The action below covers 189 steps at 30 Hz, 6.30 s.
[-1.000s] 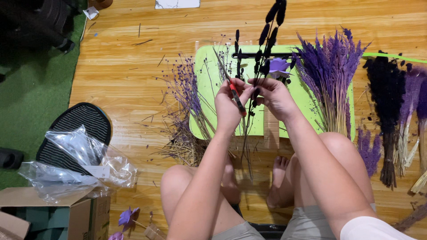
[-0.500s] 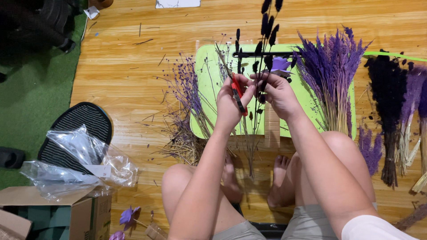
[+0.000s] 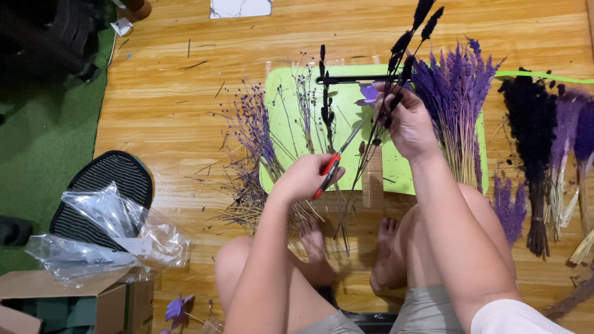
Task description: The person trims dried floral stems with shears and inserts them into a central cardboard base around a large purple paper flower.
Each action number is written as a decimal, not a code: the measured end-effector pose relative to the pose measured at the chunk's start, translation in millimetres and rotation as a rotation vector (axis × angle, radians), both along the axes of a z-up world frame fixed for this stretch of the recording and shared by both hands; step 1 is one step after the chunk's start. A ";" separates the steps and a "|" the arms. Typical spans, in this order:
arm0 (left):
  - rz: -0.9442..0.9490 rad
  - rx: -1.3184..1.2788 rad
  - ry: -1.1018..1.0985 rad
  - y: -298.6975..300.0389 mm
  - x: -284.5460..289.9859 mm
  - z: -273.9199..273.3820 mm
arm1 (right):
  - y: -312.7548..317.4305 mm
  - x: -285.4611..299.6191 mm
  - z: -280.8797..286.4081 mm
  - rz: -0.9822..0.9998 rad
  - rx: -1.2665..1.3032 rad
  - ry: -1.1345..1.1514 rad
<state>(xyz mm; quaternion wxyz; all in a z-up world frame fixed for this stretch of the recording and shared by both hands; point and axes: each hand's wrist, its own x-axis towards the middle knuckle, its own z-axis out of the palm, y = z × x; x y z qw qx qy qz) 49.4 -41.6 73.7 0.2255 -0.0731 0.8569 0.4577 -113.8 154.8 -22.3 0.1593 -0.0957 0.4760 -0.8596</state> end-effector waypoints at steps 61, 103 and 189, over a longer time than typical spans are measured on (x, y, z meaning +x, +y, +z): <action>-0.119 0.083 0.093 29.1 -15.7 -60.1 | 7.1 -2.5 10.1 0.205 -0.364 -0.067; 0.910 0.775 0.447 -46.4 -34.5 -46.1 | -128.5 41.4 77.0 0.391 0.193 -0.003; 0.778 0.923 0.574 47.5 -35.8 -55.4 | -38.3 122.2 8.3 -0.397 0.835 0.447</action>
